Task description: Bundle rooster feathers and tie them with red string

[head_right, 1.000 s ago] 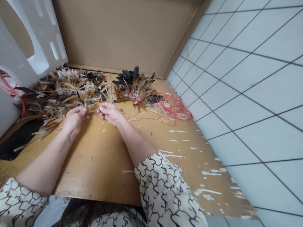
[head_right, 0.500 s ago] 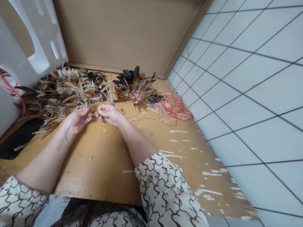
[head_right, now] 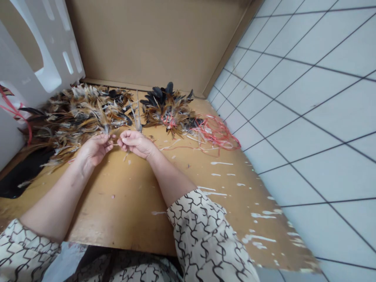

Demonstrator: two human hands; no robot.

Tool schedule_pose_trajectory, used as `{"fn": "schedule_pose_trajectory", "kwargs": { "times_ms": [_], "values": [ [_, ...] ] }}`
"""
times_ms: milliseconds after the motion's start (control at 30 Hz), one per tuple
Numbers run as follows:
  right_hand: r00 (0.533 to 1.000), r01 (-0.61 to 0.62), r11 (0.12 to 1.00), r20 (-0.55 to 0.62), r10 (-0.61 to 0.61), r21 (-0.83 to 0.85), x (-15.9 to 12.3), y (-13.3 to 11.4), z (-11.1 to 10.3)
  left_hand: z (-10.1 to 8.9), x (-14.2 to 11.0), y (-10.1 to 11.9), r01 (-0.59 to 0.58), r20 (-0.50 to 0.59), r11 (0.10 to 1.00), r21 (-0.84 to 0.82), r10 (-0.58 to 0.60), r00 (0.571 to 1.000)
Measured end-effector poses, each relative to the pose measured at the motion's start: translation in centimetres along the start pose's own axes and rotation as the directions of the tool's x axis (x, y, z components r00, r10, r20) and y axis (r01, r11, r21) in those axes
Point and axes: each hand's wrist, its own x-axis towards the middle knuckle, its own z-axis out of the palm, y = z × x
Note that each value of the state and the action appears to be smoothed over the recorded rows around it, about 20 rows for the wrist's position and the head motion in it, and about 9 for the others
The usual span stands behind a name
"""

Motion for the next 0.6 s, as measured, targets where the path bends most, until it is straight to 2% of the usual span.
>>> {"fn": "schedule_pose_trajectory", "kwargs": {
  "times_ms": [233, 433, 533, 600],
  "values": [
    [0.999, 0.019, 1.000, 0.034, -0.019, 0.003, -0.1, -0.2, 0.2, -0.1, 0.2, -0.2, 0.090, 0.061, 0.995, 0.045, -0.092, 0.994],
    [1.000, 0.015, 1.000, 0.017, -0.015, 0.010, 0.1, -0.3, 0.5, 0.1, 0.1, -0.2, 0.042, 0.022, 0.999, 0.001, -0.042, 0.999],
    [0.998, 0.032, 0.999, -0.058, -0.032, 0.008, 0.5, -0.5, 0.9, 0.2, -0.1, -0.1, 0.027, 0.014, 1.000, -0.011, -0.027, 1.000],
    [0.983, 0.046, 0.999, -0.178, -0.047, -0.013, 0.8, -0.7, 1.2, 0.3, -0.2, 0.0, 0.017, 0.006, 0.999, -0.028, -0.017, 1.000]
  ]
}}
